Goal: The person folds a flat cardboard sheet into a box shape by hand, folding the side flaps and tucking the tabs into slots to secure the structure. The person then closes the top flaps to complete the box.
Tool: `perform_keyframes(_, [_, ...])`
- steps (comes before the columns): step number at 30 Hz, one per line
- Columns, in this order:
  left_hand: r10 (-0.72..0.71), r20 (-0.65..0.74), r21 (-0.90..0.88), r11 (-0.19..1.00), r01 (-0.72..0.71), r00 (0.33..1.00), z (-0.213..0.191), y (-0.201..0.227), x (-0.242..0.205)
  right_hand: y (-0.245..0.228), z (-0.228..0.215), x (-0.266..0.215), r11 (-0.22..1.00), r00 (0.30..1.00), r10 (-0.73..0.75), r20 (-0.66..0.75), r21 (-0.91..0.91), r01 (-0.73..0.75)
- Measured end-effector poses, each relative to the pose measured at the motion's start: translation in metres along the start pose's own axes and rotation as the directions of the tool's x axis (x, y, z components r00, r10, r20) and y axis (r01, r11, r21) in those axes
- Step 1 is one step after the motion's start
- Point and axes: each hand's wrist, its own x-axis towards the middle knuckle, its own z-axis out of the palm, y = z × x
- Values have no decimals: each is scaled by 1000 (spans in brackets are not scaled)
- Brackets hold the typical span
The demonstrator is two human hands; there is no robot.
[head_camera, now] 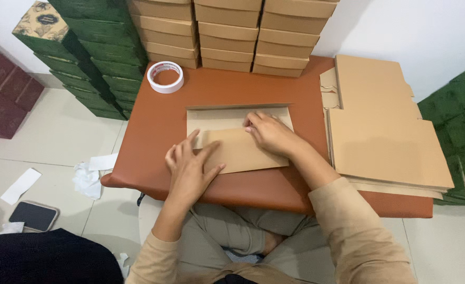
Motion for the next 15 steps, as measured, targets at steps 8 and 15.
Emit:
perform_keyframes(8, [65,154,-17,998,-63,986,0,-9,8,-45,72,-50,984,978,-98,-183,-166,67])
perform_keyframes(15, [145,-38,-2,989,-145,989,16,-13,6,-122,111,-88,990,949,-121,-291,-102,95])
